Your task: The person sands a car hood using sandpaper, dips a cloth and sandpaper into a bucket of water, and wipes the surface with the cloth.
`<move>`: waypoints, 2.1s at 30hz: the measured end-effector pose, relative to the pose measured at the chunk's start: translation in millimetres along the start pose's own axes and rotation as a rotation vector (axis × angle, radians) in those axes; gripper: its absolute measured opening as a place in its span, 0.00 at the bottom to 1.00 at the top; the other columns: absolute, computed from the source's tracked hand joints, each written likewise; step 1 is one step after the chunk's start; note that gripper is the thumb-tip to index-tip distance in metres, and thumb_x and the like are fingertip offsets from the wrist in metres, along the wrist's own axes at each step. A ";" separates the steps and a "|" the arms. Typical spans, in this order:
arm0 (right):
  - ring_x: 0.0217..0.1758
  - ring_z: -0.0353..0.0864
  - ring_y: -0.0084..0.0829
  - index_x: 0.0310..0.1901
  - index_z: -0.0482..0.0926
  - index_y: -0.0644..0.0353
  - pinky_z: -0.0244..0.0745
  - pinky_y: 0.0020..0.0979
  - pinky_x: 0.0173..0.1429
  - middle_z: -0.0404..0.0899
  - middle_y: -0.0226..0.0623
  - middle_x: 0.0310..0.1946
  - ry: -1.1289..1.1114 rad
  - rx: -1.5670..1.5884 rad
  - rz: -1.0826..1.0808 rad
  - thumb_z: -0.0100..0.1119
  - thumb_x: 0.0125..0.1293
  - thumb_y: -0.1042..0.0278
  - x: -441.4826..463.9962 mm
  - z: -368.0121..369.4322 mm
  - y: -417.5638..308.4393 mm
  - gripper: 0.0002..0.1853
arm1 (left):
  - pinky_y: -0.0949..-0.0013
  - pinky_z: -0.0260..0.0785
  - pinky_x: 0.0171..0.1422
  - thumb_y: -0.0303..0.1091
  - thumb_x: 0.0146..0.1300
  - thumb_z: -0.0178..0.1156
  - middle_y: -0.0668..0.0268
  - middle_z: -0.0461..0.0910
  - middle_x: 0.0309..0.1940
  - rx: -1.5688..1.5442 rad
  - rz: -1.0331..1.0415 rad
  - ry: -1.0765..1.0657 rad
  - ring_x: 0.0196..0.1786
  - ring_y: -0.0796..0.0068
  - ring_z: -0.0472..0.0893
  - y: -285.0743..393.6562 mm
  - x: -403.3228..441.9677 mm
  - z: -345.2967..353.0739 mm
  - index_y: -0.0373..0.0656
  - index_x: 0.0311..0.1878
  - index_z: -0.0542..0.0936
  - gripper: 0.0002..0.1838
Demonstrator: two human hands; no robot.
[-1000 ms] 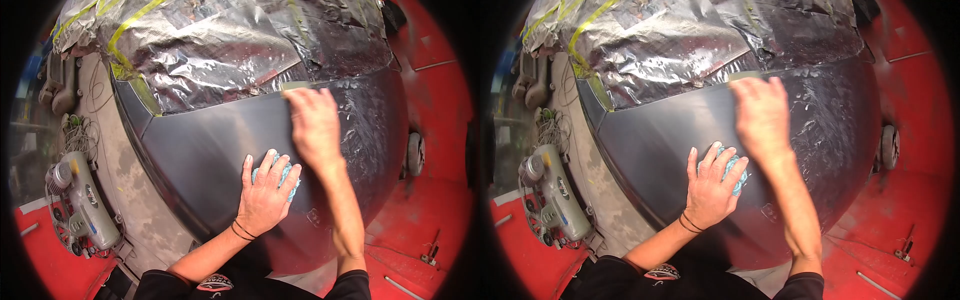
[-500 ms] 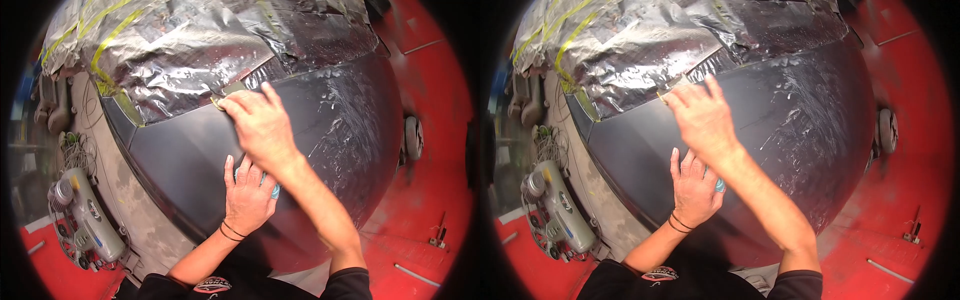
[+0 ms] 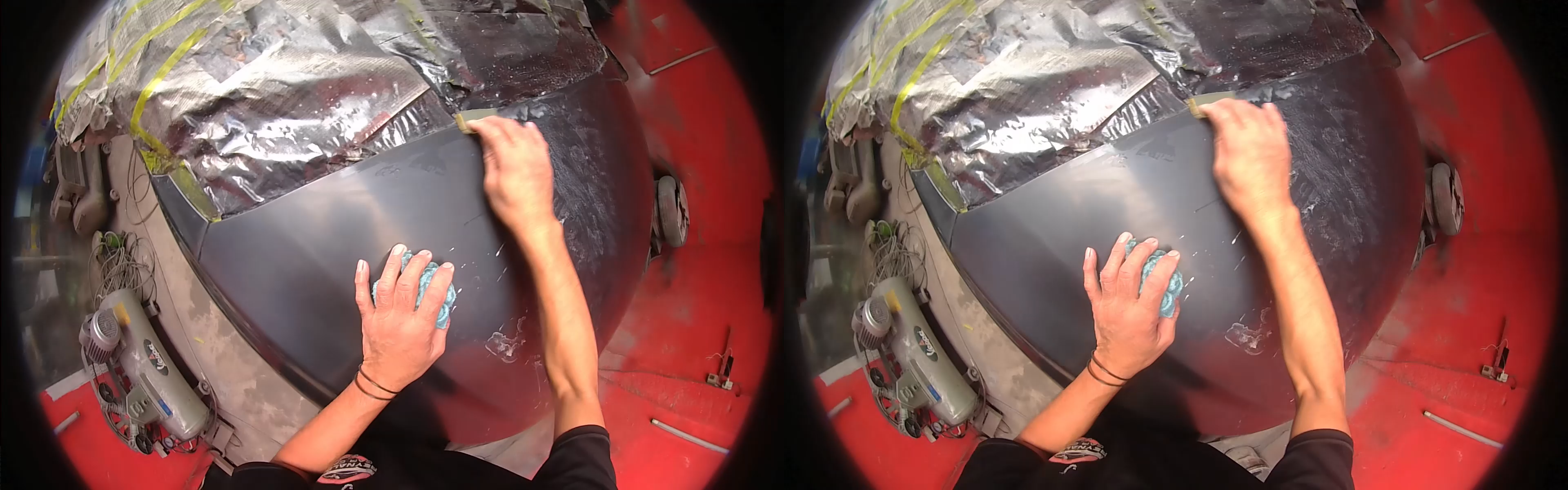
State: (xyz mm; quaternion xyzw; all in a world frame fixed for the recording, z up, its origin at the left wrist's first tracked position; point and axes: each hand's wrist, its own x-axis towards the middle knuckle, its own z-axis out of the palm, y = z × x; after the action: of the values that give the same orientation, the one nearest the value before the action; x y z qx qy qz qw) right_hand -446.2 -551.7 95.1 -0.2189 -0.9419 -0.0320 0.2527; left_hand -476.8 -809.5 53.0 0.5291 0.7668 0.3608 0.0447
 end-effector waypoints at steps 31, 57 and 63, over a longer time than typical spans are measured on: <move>0.66 0.88 0.42 0.56 0.88 0.55 0.77 0.52 0.74 0.91 0.37 0.55 0.000 0.150 -0.104 0.63 0.72 0.73 -10.8 19.8 -70.6 0.14 | 0.28 0.41 0.91 0.33 0.57 0.76 0.59 0.76 0.74 0.047 -0.006 -0.044 0.84 0.44 0.68 0.7 -1.5 0.0 0.52 0.71 0.82 0.35; 0.63 0.89 0.44 0.57 0.88 0.54 0.78 0.47 0.68 0.91 0.37 0.61 0.148 0.052 0.110 0.59 0.80 0.77 2.9 31.0 189.1 0.12 | 0.29 0.38 0.92 0.34 0.54 0.75 0.61 0.77 0.75 0.075 -0.022 -0.055 0.85 0.47 0.67 4.2 1.7 2.8 0.56 0.71 0.84 0.36; 0.68 0.87 0.44 0.61 0.87 0.54 0.74 0.56 0.79 0.89 0.37 0.61 0.086 -0.010 0.091 0.57 0.79 0.76 -17.3 18.7 110.8 0.15 | 0.32 0.38 0.93 0.31 0.56 0.76 0.59 0.78 0.73 0.046 -0.015 -0.055 0.84 0.44 0.69 6.5 1.9 -2.1 0.53 0.72 0.82 0.36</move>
State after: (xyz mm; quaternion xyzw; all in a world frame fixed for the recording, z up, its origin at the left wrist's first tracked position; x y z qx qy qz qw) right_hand -394.0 -455.4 64.8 -0.2610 -0.9191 -0.0349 0.2932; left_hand -473.5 -807.8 59.1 0.5341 0.7772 0.3278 0.0561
